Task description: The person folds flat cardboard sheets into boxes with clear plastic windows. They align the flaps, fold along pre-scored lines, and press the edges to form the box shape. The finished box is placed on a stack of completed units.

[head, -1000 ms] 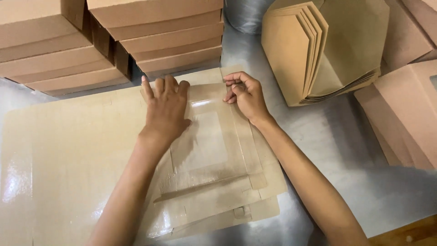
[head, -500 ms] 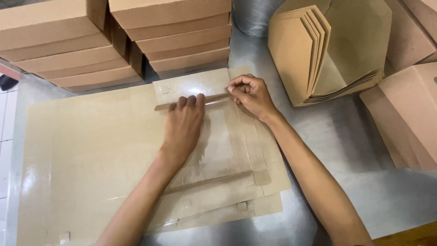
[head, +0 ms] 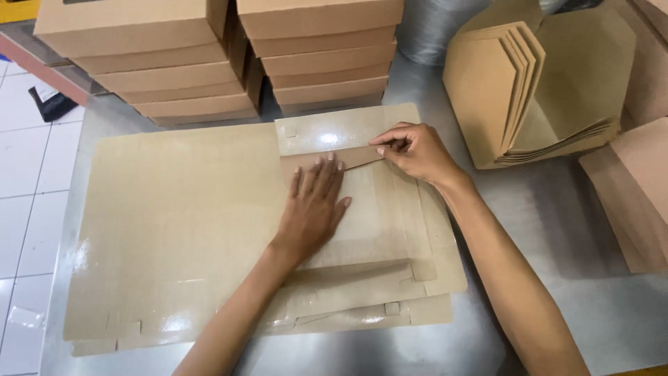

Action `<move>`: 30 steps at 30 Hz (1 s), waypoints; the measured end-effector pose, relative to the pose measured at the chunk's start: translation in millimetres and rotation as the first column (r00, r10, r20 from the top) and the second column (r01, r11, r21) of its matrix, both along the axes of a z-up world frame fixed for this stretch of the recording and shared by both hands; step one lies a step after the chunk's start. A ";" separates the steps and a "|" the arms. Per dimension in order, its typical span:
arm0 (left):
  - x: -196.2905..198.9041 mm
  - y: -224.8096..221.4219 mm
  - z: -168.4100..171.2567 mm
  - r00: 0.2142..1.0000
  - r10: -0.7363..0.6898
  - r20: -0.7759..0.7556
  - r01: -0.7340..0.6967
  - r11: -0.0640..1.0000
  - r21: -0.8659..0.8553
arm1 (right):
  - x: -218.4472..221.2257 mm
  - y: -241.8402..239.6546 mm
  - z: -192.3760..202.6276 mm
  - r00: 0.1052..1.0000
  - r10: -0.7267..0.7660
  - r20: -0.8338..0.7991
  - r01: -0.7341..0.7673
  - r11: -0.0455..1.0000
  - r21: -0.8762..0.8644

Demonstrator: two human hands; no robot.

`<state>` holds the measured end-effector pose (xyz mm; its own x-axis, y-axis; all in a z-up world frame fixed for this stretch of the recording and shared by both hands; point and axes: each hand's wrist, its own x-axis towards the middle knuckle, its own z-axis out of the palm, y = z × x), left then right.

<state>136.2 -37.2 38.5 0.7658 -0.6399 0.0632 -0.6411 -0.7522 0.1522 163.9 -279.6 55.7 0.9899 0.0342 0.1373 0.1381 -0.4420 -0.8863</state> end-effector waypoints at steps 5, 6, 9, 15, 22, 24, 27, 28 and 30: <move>-2.8 1.2 -8.0 0.998 -0.006 0.061 0.006 1.000 0.005 | -10.5 13.2 18.1 0.997 -0.019 0.076 0.059 0.820 -0.570; -1.0 0.0 -11.1 0.998 -0.003 0.062 0.003 1.000 0.001 | -12.2 23.2 18.4 0.997 -0.015 0.077 0.057 0.818 -0.573; 1.2 -0.5 -24.3 0.992 -0.005 0.123 0.004 1.000 0.012 | -21.8 57.9 19.9 0.990 0.068 0.123 0.048 0.663 -0.747; -2.2 -3.9 -42.6 0.961 0.030 0.275 -0.041 0.999 0.034 | -28.4 87.4 5.1 0.978 0.198 -0.060 -0.187 0.725 -0.663; -1.3 2.7 -18.6 0.994 0.033 0.100 -0.035 0.999 0.021 | -40.3 56.7 53.0 0.981 0.083 -0.174 -0.179 0.730 -0.659; 4.8 5.6 -11.2 0.997 0.017 0.081 -0.019 1.000 0.023 | -35.7 38.4 52.7 0.980 0.042 -0.195 -0.159 0.756 -0.635; 8.3 9.7 -9.0 0.998 -0.009 0.066 0.010 1.000 -0.002 | -22.3 5.5 27.1 0.999 0.037 0.020 -0.020 0.844 -0.537; 8.4 10.3 -8.3 0.997 -0.013 0.072 0.013 1.000 -0.001 | -19.8 -2.3 20.5 0.999 0.037 0.030 -0.020 0.892 -0.452; 10.8 10.7 -11.4 0.997 -0.016 0.073 0.016 1.000 0.000 | -19.6 -9.1 16.8 0.999 0.037 0.035 -0.022 0.931 -0.364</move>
